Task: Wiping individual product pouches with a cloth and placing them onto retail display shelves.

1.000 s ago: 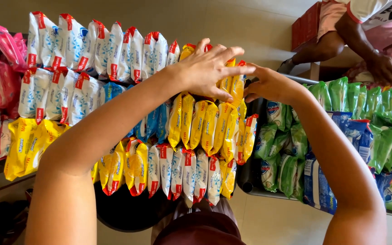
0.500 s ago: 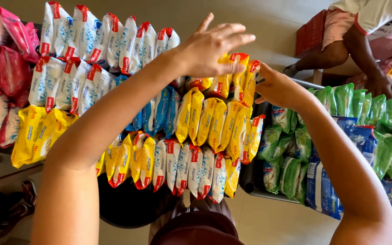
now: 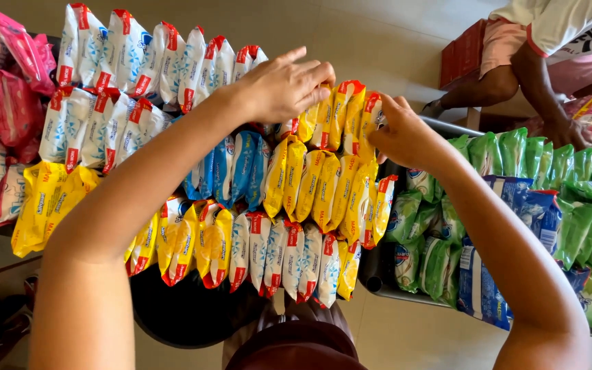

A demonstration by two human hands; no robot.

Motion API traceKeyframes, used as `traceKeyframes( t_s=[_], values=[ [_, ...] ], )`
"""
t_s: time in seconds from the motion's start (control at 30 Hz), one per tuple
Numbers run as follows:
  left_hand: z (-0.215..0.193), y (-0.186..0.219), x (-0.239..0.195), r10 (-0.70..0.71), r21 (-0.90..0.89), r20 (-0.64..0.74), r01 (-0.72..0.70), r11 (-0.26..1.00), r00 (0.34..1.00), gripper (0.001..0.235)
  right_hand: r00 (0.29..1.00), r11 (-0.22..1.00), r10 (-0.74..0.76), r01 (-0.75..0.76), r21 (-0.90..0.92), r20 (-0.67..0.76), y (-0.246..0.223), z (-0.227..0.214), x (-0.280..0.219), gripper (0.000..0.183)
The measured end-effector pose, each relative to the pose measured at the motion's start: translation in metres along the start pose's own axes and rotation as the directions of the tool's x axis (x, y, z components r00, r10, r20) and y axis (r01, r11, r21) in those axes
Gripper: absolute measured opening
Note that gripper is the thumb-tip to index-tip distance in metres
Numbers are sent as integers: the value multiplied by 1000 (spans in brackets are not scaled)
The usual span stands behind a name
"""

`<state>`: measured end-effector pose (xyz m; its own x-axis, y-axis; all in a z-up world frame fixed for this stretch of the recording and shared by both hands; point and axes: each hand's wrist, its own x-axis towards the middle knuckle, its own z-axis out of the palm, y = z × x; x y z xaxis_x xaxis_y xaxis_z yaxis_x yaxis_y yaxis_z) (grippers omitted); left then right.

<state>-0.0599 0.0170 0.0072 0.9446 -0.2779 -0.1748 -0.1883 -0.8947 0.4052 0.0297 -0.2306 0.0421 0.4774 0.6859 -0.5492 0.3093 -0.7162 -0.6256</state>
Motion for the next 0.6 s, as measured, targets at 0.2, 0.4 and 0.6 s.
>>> traceKeyframes(
  t_s=[0.2, 0.4, 0.6],
  values=[
    [5, 6, -6, 34, -37, -126, -39, 999, 991, 18, 990, 945, 112, -132, 299, 84, -10, -4, -7, 43],
    [-5, -1, 8, -1, -189, 97, 19, 982, 995, 30, 972, 878, 205, -233, 419, 112, -10, -7, 3, 45],
    [-37, 36, 43, -270, -174, 254, 319, 932, 929, 95, 989, 786, 99, -148, 601, 114, 19, -2, 8, 41]
  ],
)
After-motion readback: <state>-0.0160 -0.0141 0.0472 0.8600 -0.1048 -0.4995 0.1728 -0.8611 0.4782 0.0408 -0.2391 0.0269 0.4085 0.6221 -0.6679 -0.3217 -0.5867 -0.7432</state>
